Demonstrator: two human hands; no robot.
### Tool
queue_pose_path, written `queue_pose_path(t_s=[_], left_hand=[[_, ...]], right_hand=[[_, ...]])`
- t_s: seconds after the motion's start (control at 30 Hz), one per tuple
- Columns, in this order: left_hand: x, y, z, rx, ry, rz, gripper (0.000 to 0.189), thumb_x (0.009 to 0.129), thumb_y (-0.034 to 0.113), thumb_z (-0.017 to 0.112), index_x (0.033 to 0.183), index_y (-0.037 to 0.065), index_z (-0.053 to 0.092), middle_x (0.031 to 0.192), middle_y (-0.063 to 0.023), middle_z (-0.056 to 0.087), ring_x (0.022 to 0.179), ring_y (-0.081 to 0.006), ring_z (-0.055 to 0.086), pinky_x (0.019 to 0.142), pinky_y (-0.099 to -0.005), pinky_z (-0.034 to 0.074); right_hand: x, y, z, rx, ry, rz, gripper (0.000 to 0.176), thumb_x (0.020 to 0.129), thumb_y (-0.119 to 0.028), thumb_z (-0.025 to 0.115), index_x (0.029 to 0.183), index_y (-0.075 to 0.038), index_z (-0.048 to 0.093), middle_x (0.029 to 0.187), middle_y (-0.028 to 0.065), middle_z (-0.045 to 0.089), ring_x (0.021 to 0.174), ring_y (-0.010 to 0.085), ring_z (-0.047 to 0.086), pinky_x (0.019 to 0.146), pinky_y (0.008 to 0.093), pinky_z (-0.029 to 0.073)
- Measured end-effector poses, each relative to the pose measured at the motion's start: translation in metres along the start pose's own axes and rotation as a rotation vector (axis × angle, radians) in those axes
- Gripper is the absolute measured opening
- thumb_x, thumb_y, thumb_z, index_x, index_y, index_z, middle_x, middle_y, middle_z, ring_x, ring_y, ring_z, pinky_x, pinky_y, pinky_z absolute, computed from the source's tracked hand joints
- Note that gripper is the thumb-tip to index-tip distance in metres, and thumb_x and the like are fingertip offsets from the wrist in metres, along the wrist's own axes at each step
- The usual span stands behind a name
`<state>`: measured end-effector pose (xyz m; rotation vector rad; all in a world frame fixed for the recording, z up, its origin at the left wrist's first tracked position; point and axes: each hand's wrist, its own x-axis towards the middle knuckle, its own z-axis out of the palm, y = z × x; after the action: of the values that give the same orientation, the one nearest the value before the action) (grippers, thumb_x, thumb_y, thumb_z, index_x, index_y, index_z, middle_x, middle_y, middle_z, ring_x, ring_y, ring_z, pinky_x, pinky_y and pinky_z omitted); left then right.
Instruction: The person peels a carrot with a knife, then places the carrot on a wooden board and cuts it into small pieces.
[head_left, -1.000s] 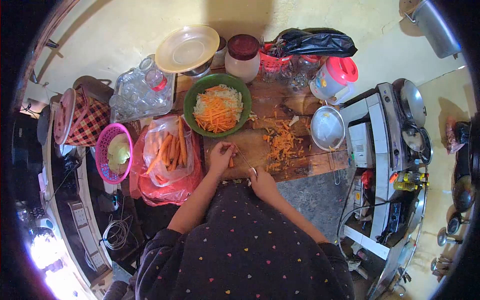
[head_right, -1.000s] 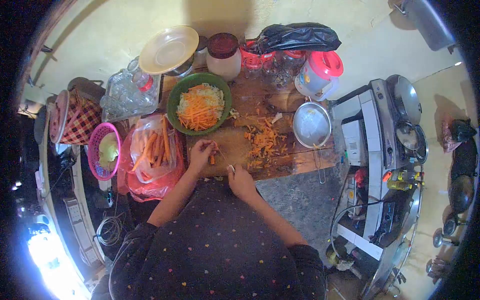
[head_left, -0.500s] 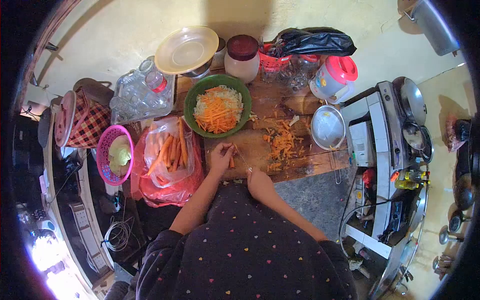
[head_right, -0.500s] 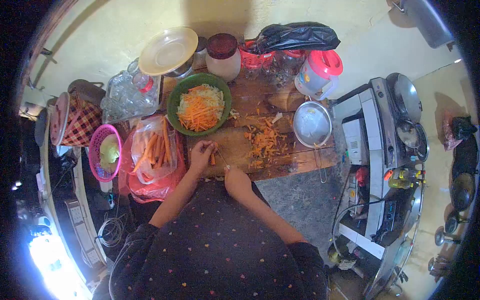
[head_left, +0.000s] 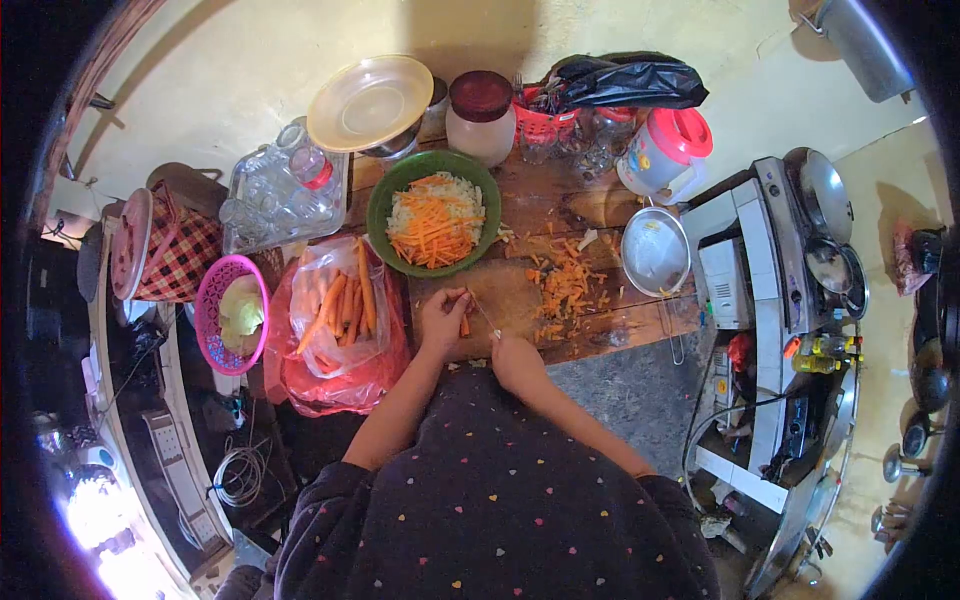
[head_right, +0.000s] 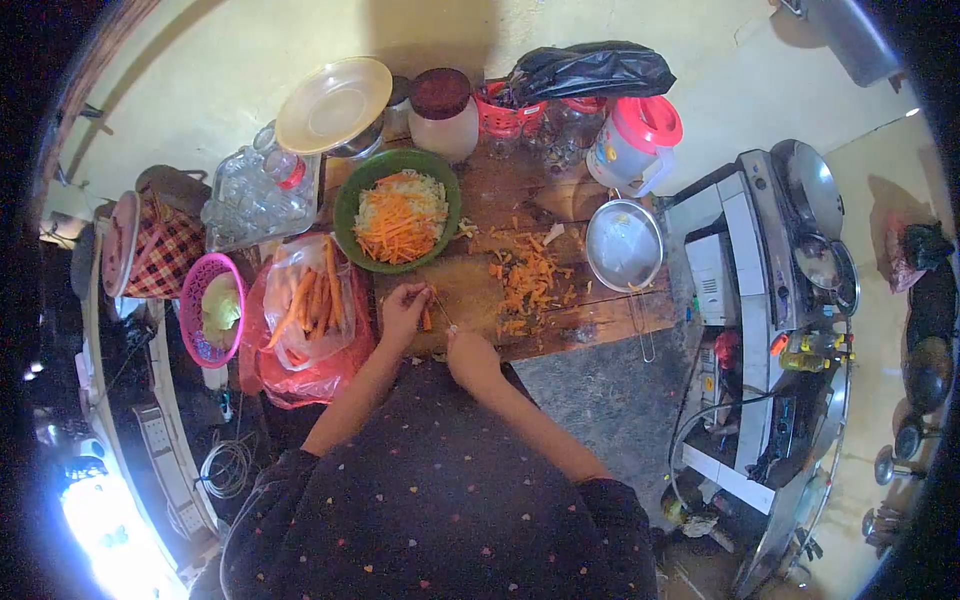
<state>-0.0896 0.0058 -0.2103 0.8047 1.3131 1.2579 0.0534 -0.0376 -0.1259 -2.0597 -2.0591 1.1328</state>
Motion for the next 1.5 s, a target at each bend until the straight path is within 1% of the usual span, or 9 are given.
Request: queue_pose_path(t_s=[0.13, 0.3, 0.4, 0.47, 0.73, 0.83, 0.93, 1.13, 1.5], left_hand=[[0.002, -0.003, -0.005, 0.167, -0.029, 0.001, 0.019, 0.084, 0.008, 0.061, 0.099, -0.004, 0.059, 0.085, -0.0071, 0.063, 0.076, -0.0121, 0.060, 0.072, -0.0235, 0.048], [0.002, -0.003, -0.002, -0.003, -0.023, -0.010, 0.020, 0.084, 0.009, 0.061, 0.099, -0.003, 0.059, 0.088, -0.0068, 0.063, 0.076, -0.0120, 0.060, 0.071, -0.0232, 0.048], [0.001, -0.002, -0.002, 0.012, -0.015, -0.022, 0.020, 0.085, 0.010, 0.062, 0.099, -0.003, 0.059, 0.089, -0.0068, 0.063, 0.076, -0.0121, 0.060, 0.070, -0.0232, 0.048], [0.001, -0.002, -0.003, 0.014, -0.012, -0.020, 0.020, 0.085, 0.011, 0.061, 0.099, -0.004, 0.059, 0.089, -0.0070, 0.063, 0.076, -0.0123, 0.060, 0.071, -0.0235, 0.048], [0.000, 0.003, -0.003, 0.060, -0.033, -0.066, 0.023, 0.086, 0.011, 0.060, 0.101, -0.006, 0.058, 0.088, -0.0087, 0.064, 0.078, -0.0126, 0.061, 0.072, -0.0238, 0.049], [-0.002, 0.010, -0.003, 0.145, -0.031, -0.027, 0.023, 0.085, 0.010, 0.060, 0.101, -0.006, 0.059, 0.088, -0.0090, 0.064, 0.077, -0.0127, 0.061, 0.072, -0.0235, 0.048], [0.000, -0.001, -0.002, -0.045, 0.002, -0.081, 0.022, 0.085, 0.010, 0.060, 0.101, -0.006, 0.059, 0.087, -0.0086, 0.064, 0.076, -0.0128, 0.060, 0.072, -0.0236, 0.048], [0.005, -0.011, -0.008, 0.052, -0.070, 0.023, 0.022, 0.086, 0.011, 0.059, 0.101, -0.005, 0.059, 0.088, -0.0080, 0.064, 0.075, -0.0130, 0.060, 0.071, -0.0247, 0.048], [0.003, -0.009, -0.006, 0.023, 0.005, -0.023, 0.016, 0.085, 0.006, 0.060, 0.097, -0.005, 0.061, 0.085, -0.0080, 0.063, 0.075, -0.0130, 0.061, 0.068, -0.0226, 0.049]], right_hand=[[0.007, 0.003, 0.006, 0.018, 0.020, -0.062, 0.037, 0.093, -0.029, 0.036, 0.092, 0.003, 0.053, 0.080, 0.0265, 0.060, 0.077, 0.0412, 0.060, 0.069, 0.0489, 0.048], [0.031, 0.027, 0.043, 0.073, 0.115, -0.042, 0.035, 0.092, -0.029, 0.039, 0.093, 0.004, 0.051, 0.080, 0.0285, 0.059, 0.075, 0.0439, 0.059, 0.068, 0.0504, 0.047], [0.023, 0.040, 0.043, 0.035, 0.050, -0.046, 0.037, 0.093, -0.031, 0.036, 0.092, 0.003, 0.052, 0.080, 0.0255, 0.060, 0.077, 0.0409, 0.060, 0.068, 0.0491, 0.047], [0.012, 0.049, 0.041, 0.113, 0.054, -0.040, 0.035, 0.093, -0.030, 0.037, 0.092, 0.003, 0.050, 0.079, 0.0270, 0.059, 0.077, 0.0436, 0.058, 0.067, 0.0513, 0.045], [-0.019, 0.021, 0.005, 0.162, 0.054, -0.002, 0.034, 0.094, -0.030, 0.036, 0.093, 0.003, 0.046, 0.076, 0.0277, 0.058, 0.074, 0.0451, 0.057, 0.065, 0.0529, 0.044], [-0.021, 0.017, 0.006, 0.135, 0.049, -0.025, 0.035, 0.094, -0.030, 0.036, 0.093, 0.003, 0.046, 0.074, 0.0278, 0.058, 0.072, 0.0451, 0.057, 0.064, 0.0525, 0.044], [-0.019, 0.018, 0.009, 0.111, 0.060, -0.032, 0.035, 0.094, -0.030, 0.036, 0.092, 0.003, 0.046, 0.073, 0.0278, 0.059, 0.071, 0.0450, 0.057, 0.063, 0.0520, 0.045], [-0.019, 0.017, 0.013, 0.086, 0.074, -0.037, 0.034, 0.093, -0.030, 0.037, 0.092, 0.003, 0.046, 0.073, 0.0269, 0.059, 0.071, 0.0430, 0.059, 0.063, 0.0499, 0.047], [-0.016, 0.003, 0.010, 0.030, 0.073, 0.000, 0.035, 0.093, -0.030, 0.039, 0.092, 0.004, 0.049, 0.074, 0.0250, 0.061, 0.072, 0.0397, 0.061, 0.065, 0.0477, 0.048]])
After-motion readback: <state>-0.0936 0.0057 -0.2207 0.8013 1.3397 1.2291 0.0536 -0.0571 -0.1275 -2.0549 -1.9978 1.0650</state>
